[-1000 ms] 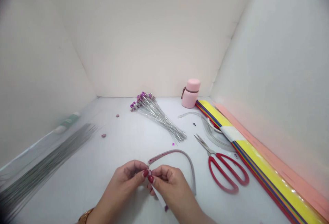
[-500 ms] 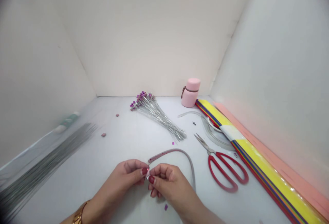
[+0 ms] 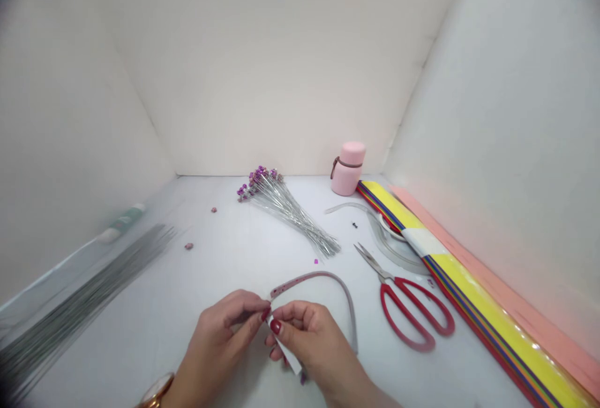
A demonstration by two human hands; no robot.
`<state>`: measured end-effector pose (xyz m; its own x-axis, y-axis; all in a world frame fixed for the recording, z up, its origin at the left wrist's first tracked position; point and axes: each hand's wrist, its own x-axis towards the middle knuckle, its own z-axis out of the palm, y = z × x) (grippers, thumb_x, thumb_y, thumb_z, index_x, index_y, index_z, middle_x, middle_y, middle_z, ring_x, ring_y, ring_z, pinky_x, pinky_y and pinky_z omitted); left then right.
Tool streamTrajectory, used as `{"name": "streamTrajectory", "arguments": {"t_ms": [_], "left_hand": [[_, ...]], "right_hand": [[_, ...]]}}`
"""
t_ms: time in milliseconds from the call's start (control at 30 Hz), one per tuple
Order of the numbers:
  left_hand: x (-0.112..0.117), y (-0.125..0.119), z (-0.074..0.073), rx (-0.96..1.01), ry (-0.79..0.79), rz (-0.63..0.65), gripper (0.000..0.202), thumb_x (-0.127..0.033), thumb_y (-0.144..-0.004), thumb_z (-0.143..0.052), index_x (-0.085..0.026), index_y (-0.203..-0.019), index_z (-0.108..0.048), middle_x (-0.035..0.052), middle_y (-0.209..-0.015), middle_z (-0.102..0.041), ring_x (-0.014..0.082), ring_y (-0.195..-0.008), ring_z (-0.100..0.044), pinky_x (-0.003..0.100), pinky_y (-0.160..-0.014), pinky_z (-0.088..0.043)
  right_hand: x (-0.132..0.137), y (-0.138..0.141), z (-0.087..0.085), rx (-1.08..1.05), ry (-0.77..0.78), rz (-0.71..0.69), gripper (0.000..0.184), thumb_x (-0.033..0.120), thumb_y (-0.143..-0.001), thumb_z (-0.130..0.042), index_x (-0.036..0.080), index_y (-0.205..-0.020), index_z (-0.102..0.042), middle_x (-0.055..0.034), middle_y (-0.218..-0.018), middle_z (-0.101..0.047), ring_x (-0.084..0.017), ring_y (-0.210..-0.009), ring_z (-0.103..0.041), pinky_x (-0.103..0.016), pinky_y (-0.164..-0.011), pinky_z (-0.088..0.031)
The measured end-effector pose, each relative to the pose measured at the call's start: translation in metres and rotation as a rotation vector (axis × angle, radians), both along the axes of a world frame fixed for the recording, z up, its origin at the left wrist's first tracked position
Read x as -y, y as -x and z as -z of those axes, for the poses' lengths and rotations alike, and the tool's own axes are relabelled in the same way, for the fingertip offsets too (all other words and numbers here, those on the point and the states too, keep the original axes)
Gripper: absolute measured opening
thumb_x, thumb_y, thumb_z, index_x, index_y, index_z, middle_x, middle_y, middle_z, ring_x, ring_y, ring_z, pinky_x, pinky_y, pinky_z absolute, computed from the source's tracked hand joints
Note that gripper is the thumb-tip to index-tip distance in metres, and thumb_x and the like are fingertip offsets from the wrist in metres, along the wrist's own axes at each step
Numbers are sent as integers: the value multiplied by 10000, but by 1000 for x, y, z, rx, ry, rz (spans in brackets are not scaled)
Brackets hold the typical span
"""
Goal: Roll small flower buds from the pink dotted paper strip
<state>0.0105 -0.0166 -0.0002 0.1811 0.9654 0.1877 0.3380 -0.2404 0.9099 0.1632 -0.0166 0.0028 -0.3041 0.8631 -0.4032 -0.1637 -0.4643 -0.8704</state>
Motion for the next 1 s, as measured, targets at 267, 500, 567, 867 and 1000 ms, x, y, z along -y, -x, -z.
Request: {"name": "streamTrajectory", "arguments": {"t_ms": [267,500,567,867,1000], "left_hand": [[4,-2,5,9,-133,81,212,-114,-783,-515,-215,-883,-673,83,-951,-658,196,-881,-602,289,-791,-470],[2,-6,10,317,226,-25,111,-224,-737,-608,-154,-796,-670,86,-859,-658,198,-775,-626,274,-684,-508],[1,-6,11,349,236,-40,83,-209,-728,-614,-145,-721,-666,79,-834,-652,196,-765,-624,275,-688,-502],[2,-7,8,243,206,-7,96,-179,-787,-528,-138,-771,-612,55,-698,-648,168,-641,-627,269,-625,-496],[3,-4,1,0,-64,2,134,-98,-768,-510,-141,-765,-637,65,-759,-634,170,-721,-608,263,-668,-473]], "right_hand": [[-2,0,0,-95,-8,55,284,349,-562,-751,132,-715,-651,-5,-591,-613,-94,-528,-523,-191,-527,-373],[0,-1,4,-27,-56,58,247,364,-642,-692,131,-708,-643,2,-542,-601,-98,-528,-514,-197,-535,-369],[0,-1,5,25,-81,47,254,376,-660,-671,127,-689,-632,0,-538,-596,-97,-515,-502,-198,-516,-361],[0,-1,8,198,-138,0,289,411,-719,-591,134,-635,-586,17,-523,-544,-75,-458,-406,-194,-456,-328],[0,-1,8,159,-140,10,264,379,-699,-628,116,-709,-606,27,-516,-519,-70,-473,-402,-181,-457,-294]]}}
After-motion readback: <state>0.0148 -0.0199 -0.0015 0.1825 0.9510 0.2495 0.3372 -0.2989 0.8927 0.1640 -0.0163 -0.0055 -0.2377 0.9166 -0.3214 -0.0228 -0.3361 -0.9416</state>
